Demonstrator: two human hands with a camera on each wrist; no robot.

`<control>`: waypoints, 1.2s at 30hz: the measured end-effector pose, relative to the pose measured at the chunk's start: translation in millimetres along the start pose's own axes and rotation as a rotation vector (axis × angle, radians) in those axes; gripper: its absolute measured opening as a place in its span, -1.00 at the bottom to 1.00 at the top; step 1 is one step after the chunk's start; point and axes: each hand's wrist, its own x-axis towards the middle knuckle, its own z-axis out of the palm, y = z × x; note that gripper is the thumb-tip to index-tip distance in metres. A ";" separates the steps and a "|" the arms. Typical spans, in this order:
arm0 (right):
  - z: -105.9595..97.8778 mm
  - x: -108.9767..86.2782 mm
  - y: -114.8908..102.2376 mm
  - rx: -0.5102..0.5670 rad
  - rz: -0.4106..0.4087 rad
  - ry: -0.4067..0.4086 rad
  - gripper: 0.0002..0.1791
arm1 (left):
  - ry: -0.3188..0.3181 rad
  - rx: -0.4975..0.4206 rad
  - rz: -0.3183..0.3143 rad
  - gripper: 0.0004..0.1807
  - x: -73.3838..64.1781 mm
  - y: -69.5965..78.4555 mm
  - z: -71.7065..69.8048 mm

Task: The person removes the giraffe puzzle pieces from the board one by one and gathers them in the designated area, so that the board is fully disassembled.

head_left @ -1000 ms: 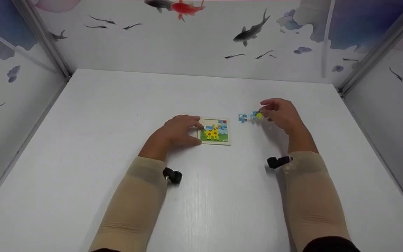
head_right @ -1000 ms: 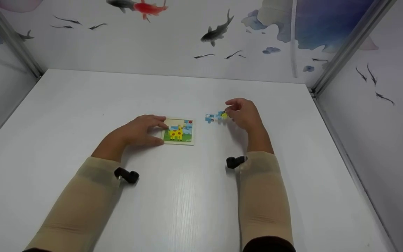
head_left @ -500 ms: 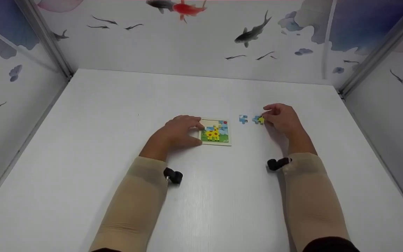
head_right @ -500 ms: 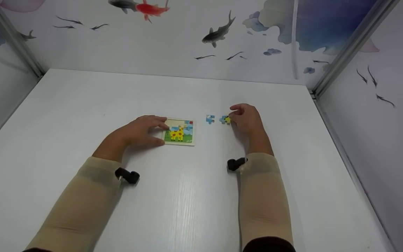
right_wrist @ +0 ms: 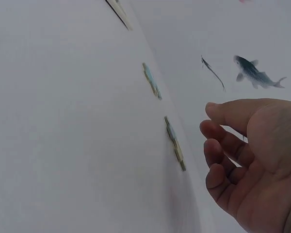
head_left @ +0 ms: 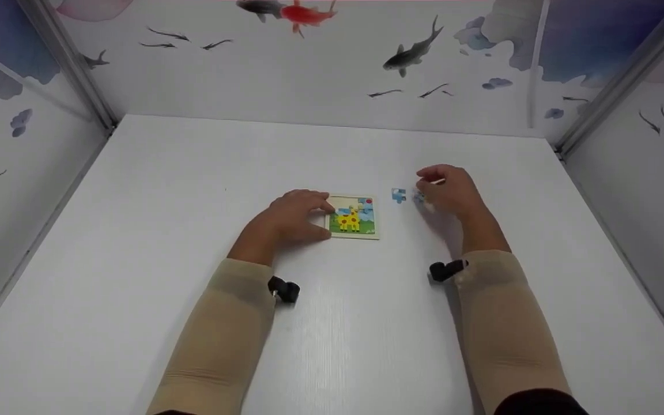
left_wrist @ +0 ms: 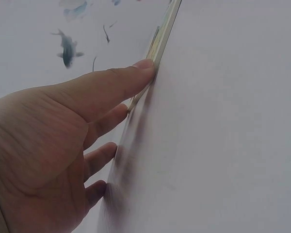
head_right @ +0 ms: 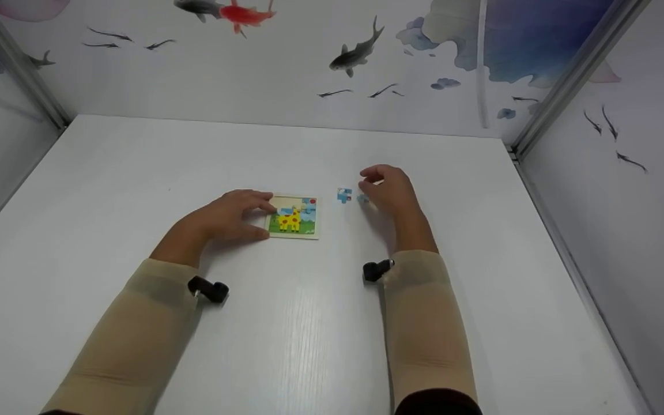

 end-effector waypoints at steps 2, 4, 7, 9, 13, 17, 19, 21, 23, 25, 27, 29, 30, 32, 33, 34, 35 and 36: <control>7.1 -1.3 -13.0 -0.012 -0.006 -0.025 -0.58 | -0.004 -0.001 0.006 -0.39 -0.4 -0.3 -0.9; 15.1 -2.3 -25.0 -0.034 -0.017 -0.050 -0.59 | -0.008 0.002 0.013 -0.38 -0.3 -0.5 -1.5; 26.4 -3.5 -40.7 -0.065 -0.036 -0.084 -0.58 | -0.014 0.016 0.026 -0.38 0.1 -1.2 -2.7; 33.7 -3.6 -48.8 -0.076 -0.053 -0.104 -0.57 | -0.017 0.021 0.033 -0.39 0.5 -2.1 -3.2; 45.2 -3.4 -59.8 -0.075 -0.087 -0.135 -0.55 | -0.018 0.019 0.035 -0.40 1.1 -2.9 -3.4; 50.8 -5.5 -64.4 -0.073 -0.086 -0.154 -0.56 | -0.016 0.018 0.030 -0.40 1.5 -2.5 -2.7; 52.5 -7.2 -64.8 -0.075 -0.080 -0.163 -0.57 | -0.016 0.020 0.030 -0.40 1.9 -2.5 -2.1; 53.9 -8.5 -64.3 -0.077 -0.081 -0.176 -0.57 | -0.017 0.020 0.027 -0.39 2.3 -2.4 -1.7; 55.9 -9.1 -63.8 -0.081 -0.085 -0.189 -0.58 | -0.017 0.014 0.022 -0.39 2.3 -2.5 -1.7; 58.0 -9.4 -63.3 -0.085 -0.090 -0.206 -0.58 | -0.019 0.010 0.018 -0.40 2.5 -2.6 -1.8; 60.3 -9.6 -63.1 -0.088 -0.094 -0.222 -0.59 | -0.020 0.009 0.016 -0.40 2.9 -2.6 -2.1; 62.8 -9.8 -63.0 -0.093 -0.096 -0.235 -0.59 | -0.023 0.011 0.018 -0.40 3.3 -3.0 -2.2; 63.8 -9.9 -63.0 -0.094 -0.098 -0.243 -0.58 | -0.024 0.013 0.020 -0.40 3.5 -3.2 -2.1; 66.0 -10.2 -63.3 -0.101 -0.093 -0.249 -0.58 | -0.023 0.016 0.021 -0.40 3.4 -3.1 -2.0; 66.9 -10.3 -63.4 -0.103 -0.089 -0.251 -0.57 | -0.022 0.016 0.021 -0.40 3.1 -2.9 -1.9; 67.8 -10.3 -63.5 -0.106 -0.086 -0.251 -0.57 | -0.020 0.018 0.022 -0.40 2.8 -2.7 -1.8; 68.5 -10.4 -63.6 -0.108 -0.081 -0.251 -0.56 | -0.018 0.016 0.023 -0.40 2.4 -2.4 -1.8; 69.2 -10.4 -63.7 -0.110 -0.075 -0.250 -0.56 | -0.016 0.015 0.022 -0.40 1.9 -1.7 -1.8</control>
